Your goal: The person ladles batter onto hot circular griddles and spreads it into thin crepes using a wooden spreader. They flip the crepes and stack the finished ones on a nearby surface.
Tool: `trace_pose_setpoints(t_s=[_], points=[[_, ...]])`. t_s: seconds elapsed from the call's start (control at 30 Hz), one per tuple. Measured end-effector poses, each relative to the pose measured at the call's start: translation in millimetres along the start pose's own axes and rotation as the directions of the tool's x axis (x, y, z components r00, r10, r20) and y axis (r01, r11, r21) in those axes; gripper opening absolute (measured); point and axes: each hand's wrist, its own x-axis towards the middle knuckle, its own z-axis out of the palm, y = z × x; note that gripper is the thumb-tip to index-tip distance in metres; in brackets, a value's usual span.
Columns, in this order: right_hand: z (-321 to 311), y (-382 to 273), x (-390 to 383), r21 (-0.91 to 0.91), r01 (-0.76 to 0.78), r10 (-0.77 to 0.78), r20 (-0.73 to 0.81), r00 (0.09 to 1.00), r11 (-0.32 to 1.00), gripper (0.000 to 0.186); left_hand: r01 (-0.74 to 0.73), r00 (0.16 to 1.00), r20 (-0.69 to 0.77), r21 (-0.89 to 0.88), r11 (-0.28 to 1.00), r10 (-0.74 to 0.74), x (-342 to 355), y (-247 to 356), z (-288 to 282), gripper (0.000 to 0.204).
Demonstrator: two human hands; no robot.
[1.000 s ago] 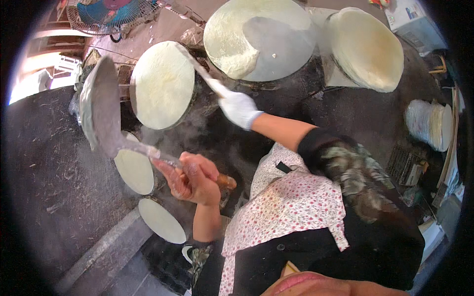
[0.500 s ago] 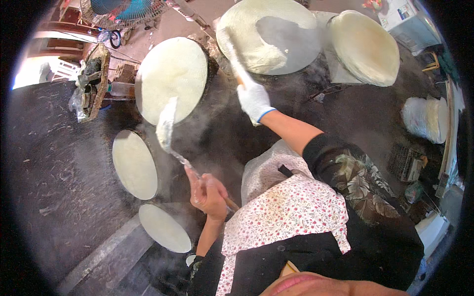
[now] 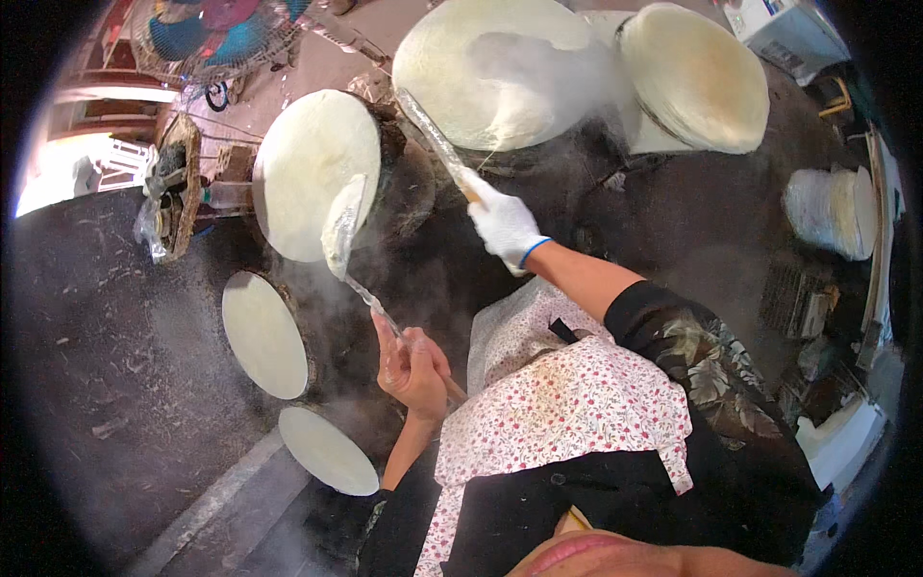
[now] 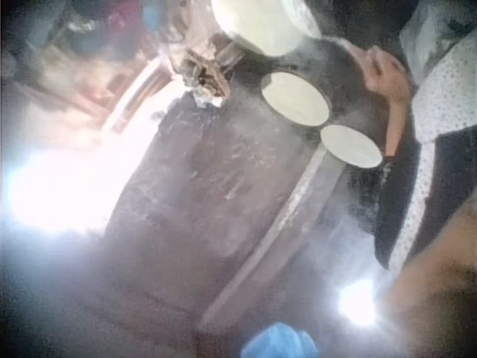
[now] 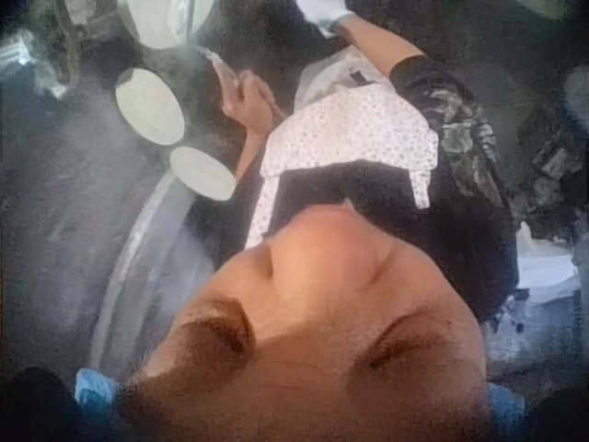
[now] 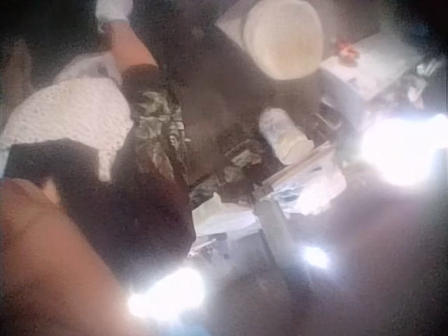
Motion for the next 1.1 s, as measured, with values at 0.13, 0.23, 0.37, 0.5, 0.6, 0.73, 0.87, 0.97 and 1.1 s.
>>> trace_pose_setpoints(t_s=[0.13,0.23,0.37,0.5,0.6,0.73,0.87,0.97,1.1], points=[[-54,29,-23,0.106,-0.162,0.188,-0.32,0.929,0.981,0.058,-0.029,1.0,0.001,-0.035,0.999,0.029,-7,3,19,0.065],[-75,41,-31,0.375,-0.057,0.187,-0.322,0.928,0.925,0.056,0.01,1.0,0.027,0.012,1.0,-0.01,-13,6,37,0.064],[-88,54,-27,-0.06,0.069,-0.073,-0.067,0.995,0.996,0.056,0.085,0.996,-0.006,0.009,0.996,-0.085,-23,13,71,0.063],[-117,67,-21,-0.002,0.184,-0.174,-0.331,0.927,0.983,0.053,-0.015,1.0,0.015,0.027,1.0,0.014,-32,21,100,0.063],[-139,73,-15,-0.035,-0.069,0.062,-0.174,0.983,0.997,0.049,0.095,0.993,-0.079,0.042,0.995,-0.091,-40,29,118,0.064],[-164,76,-3,-0.193,0.188,-0.224,-0.186,0.957,0.963,0.048,0.083,0.987,-0.137,0.015,0.996,-0.08,-50,36,139,0.065],[-187,75,9,-0.095,0.149,-0.165,-0.191,0.967,0.984,0.049,0.082,0.978,-0.188,-0.031,0.996,-0.087,-62,37,157,0.065],[-199,68,19,-0.23,0.153,-0.141,0.065,0.988,0.961,0.049,0.085,0.976,-0.203,0.034,0.996,-0.076,-72,38,162,0.065],[-204,51,32,-0.19,0.238,-0.281,-0.248,0.927,0.953,0.048,0.064,0.972,-0.229,0.079,0.995,-0.045,-81,42,164,0.065]])
